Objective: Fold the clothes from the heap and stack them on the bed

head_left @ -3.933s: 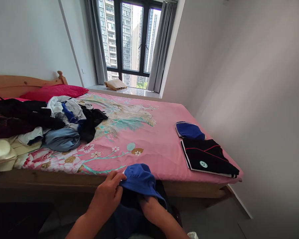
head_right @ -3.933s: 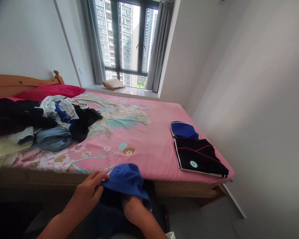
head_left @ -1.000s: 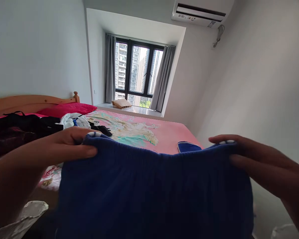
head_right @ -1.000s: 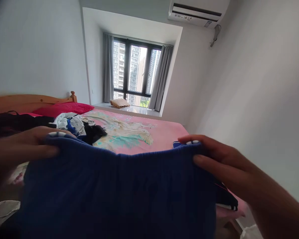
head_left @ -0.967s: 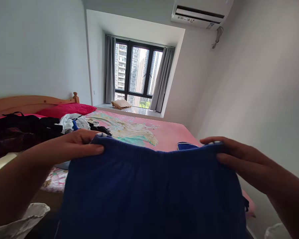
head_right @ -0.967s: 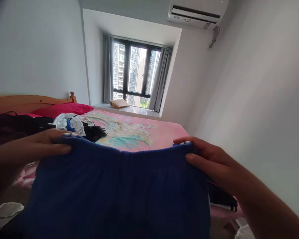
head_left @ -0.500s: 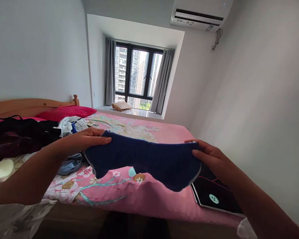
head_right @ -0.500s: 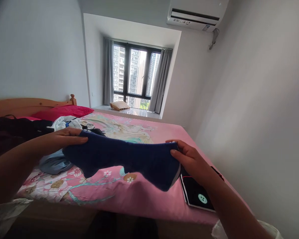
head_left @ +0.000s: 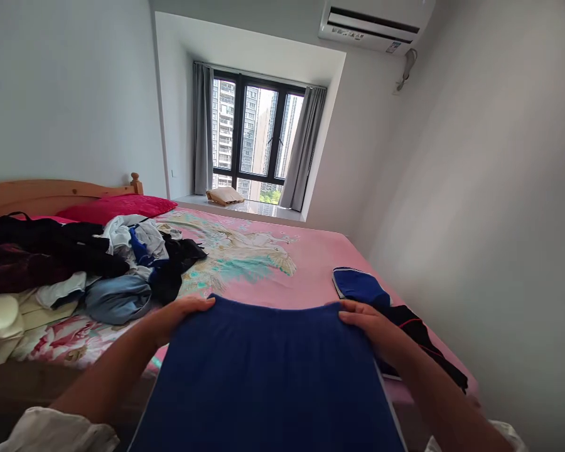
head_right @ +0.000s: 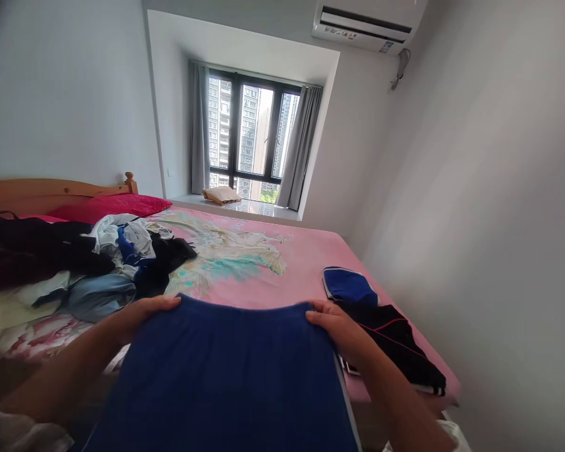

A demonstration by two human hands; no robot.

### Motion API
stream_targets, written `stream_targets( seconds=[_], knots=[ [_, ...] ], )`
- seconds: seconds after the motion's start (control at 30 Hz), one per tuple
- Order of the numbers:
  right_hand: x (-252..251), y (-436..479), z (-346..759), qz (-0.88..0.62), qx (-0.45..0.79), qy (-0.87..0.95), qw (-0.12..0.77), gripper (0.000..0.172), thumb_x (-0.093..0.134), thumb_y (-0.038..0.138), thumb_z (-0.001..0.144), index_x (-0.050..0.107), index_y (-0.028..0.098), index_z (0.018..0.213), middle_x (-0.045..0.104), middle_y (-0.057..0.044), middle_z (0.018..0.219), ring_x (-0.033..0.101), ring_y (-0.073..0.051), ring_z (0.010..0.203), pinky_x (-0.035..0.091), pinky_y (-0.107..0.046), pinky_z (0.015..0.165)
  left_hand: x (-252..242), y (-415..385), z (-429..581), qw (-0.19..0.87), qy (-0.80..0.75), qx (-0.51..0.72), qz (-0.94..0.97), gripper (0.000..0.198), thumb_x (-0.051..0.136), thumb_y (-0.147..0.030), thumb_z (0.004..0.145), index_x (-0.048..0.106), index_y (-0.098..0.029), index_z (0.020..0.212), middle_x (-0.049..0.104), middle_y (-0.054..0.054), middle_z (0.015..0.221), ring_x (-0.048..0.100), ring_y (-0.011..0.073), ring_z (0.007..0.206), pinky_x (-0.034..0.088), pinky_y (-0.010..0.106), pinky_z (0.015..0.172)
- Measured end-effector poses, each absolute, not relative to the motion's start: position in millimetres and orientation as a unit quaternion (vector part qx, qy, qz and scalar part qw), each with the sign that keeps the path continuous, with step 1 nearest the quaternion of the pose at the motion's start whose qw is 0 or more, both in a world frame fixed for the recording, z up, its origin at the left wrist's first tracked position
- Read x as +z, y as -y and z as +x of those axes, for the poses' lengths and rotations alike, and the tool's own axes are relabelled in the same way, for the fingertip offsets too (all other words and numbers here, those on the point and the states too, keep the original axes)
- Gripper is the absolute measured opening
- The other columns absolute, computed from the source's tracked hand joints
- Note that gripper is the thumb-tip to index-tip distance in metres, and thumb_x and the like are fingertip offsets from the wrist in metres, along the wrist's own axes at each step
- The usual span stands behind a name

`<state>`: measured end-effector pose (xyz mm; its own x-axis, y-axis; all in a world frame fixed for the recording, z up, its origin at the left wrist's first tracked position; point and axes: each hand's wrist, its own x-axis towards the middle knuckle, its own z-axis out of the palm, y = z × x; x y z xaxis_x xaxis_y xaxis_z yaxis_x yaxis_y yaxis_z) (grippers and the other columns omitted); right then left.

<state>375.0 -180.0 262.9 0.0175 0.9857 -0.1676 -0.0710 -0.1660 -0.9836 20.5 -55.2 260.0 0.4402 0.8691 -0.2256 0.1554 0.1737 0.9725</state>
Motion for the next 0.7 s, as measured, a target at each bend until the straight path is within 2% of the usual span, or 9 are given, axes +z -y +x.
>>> stream_targets(
  seconds=[0.07, 0.13, 0.27, 0.4, 0.5, 0.7],
  knots=[
    [207.8, 159.9, 369.7, -0.539, 0.584, 0.379, 0.475, 0.022, 0.068, 0.025, 0.066, 0.066, 0.013, 0.083, 0.064, -0.001, 0.061, 0.059, -0.010, 0.053, 0.048, -0.020, 0.058, 211.6, 52.3, 35.2, 0.697, -0.473, 0.239, 0.483, 0.024, 0.074, -0.037, 0.059, 0.063, -0.015, 0.059, 0.065, 0.004, 0.056, 0.061, 0.0160, 0.052, 0.052, 0.026, 0.053],
    [156.4, 151.7, 361.1, -0.542, 0.608, 0.338, 0.472, 0.018, 0.068, 0.025, 0.064, 0.065, 0.012, 0.076, 0.061, 0.001, 0.055, 0.056, -0.010, 0.048, 0.047, -0.021, 0.055, 166.9, 56.0, 44.0, 0.735, -0.482, 0.216, 0.425, 0.027, 0.073, -0.042, 0.061, 0.064, -0.016, 0.060, 0.067, 0.006, 0.061, 0.064, 0.0189, 0.061, 0.053, 0.026, 0.060],
    [94.3, 167.3, 330.5, -0.525, 0.593, 0.326, 0.516, 0.026, 0.066, 0.033, 0.071, 0.066, 0.013, 0.087, 0.066, 0.000, 0.066, 0.063, -0.016, 0.060, 0.051, -0.028, 0.065, 116.0, 82.5, 50.8, 0.706, -0.507, 0.218, 0.444, 0.043, 0.064, -0.060, 0.065, 0.065, -0.018, 0.063, 0.068, 0.007, 0.062, 0.067, 0.0255, 0.070, 0.053, 0.032, 0.069],
    [81.7, 196.8, 283.1, -0.503, 0.565, 0.335, 0.562, 0.037, 0.066, 0.042, 0.074, 0.064, 0.015, 0.099, 0.070, -0.006, 0.086, 0.066, -0.023, 0.088, 0.049, -0.036, 0.084, 108.1, 126.1, 61.7, 0.557, -0.521, 0.230, 0.605, 0.048, 0.052, -0.063, 0.074, 0.067, -0.018, 0.070, 0.070, 0.004, 0.068, 0.065, 0.0273, 0.075, 0.049, 0.033, 0.070],
    [80.2, 218.2, 246.1, -0.500, 0.519, 0.379, 0.580, 0.040, 0.068, 0.045, 0.074, 0.063, 0.017, 0.104, 0.069, -0.007, 0.099, 0.063, -0.025, 0.098, 0.047, -0.037, 0.091, 110.4, 160.7, 74.0, 0.459, -0.501, 0.210, 0.703, 0.044, 0.043, -0.057, 0.084, 0.069, -0.022, 0.081, 0.071, 0.004, 0.080, 0.065, 0.0265, 0.082, 0.046, 0.031, 0.073],
    [65.8, 254.3, 210.5, -0.554, 0.431, 0.404, 0.586, 0.047, 0.063, 0.046, 0.077, 0.061, 0.020, 0.117, 0.066, -0.008, 0.113, 0.060, -0.026, 0.107, 0.045, -0.036, 0.095, 110.0, 202.4, 79.9, 0.414, -0.485, 0.199, 0.744, 0.038, 0.039, -0.047, 0.088, 0.067, -0.027, 0.105, 0.071, 0.007, 0.099, 0.066, 0.0264, 0.094, 0.046, 0.032, 0.084]
  ],
)
